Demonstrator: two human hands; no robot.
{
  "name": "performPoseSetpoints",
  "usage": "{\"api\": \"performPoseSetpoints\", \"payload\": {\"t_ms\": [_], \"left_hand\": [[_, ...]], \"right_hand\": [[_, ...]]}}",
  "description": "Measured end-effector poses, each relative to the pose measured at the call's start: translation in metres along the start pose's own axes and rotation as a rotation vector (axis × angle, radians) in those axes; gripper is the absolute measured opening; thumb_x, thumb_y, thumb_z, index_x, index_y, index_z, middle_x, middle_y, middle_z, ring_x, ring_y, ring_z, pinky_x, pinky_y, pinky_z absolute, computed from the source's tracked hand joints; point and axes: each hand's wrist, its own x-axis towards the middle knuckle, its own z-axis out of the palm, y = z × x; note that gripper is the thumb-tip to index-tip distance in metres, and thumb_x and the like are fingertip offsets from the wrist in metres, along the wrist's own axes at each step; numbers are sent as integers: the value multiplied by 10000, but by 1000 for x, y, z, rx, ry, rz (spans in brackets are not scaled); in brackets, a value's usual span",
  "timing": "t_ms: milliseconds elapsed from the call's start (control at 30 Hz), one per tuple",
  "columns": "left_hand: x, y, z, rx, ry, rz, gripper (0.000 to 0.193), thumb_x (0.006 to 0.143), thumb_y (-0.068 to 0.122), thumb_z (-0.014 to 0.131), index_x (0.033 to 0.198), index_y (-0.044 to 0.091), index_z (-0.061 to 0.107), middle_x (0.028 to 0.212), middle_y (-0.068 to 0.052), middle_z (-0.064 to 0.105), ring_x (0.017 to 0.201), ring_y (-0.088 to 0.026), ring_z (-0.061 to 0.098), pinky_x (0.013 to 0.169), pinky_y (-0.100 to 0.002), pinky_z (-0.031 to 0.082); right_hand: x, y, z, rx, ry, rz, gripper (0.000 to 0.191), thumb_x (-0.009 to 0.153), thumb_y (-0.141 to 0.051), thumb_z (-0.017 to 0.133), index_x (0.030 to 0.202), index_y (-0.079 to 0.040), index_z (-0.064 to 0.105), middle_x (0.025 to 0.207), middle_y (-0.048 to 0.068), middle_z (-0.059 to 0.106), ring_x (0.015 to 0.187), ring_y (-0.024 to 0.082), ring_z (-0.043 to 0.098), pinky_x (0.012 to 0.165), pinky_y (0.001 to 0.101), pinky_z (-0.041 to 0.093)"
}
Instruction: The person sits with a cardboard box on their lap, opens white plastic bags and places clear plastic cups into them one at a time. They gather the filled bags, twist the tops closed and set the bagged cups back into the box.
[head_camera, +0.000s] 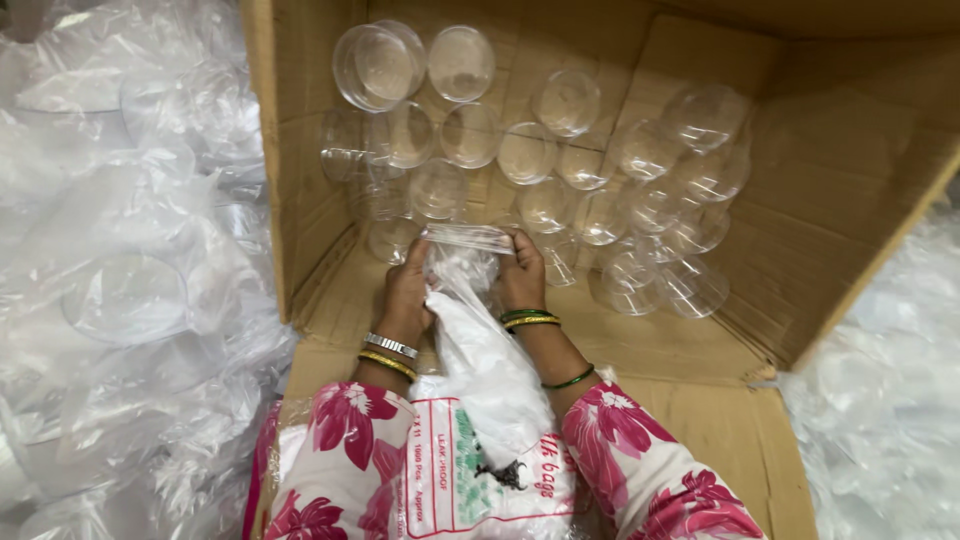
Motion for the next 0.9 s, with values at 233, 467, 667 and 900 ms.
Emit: {"api": "performPoseSetpoints", "payload": {"t_ms": [233,467,667,900], "left_hand": [[-85,30,43,143,-235,73,323,900,212,672,1194,81,693,759,37,682,460,-58,510,375,-229,414],[-161,43,69,371,-400,173,324,933,156,646,1230,52,726,824,52,709,530,-12,501,397,-194,364],[-167,12,67,351,-418,121,305,948,120,731,1230,4,743,819,3,603,627,-53,503,505,-216,418],[-164,12,59,0,-595,50,567,819,-91,686,1350,44,540,1157,-151,666,994,-242,691,832,-355,602]], "right_hand": [[-39,-71,-18,414,40,334,279,1007,-120,512,1211,-7,666,1114,92,722,988,197,688,896,351,557],[-110,-144,-50,693,-71,639,442,965,-264,434,1226,27,640,1151,149,724,1036,270,708,932,419,571],[-153,-162,-147,591,-46,324,220,1017,-117,500,1153,-20,644,984,98,695,867,227,693,827,429,592],[-170,-255,-354,-279,578,-349,252,1167,-120,548,925,-57,518,797,56,463,652,159,423,581,293,356]]}}
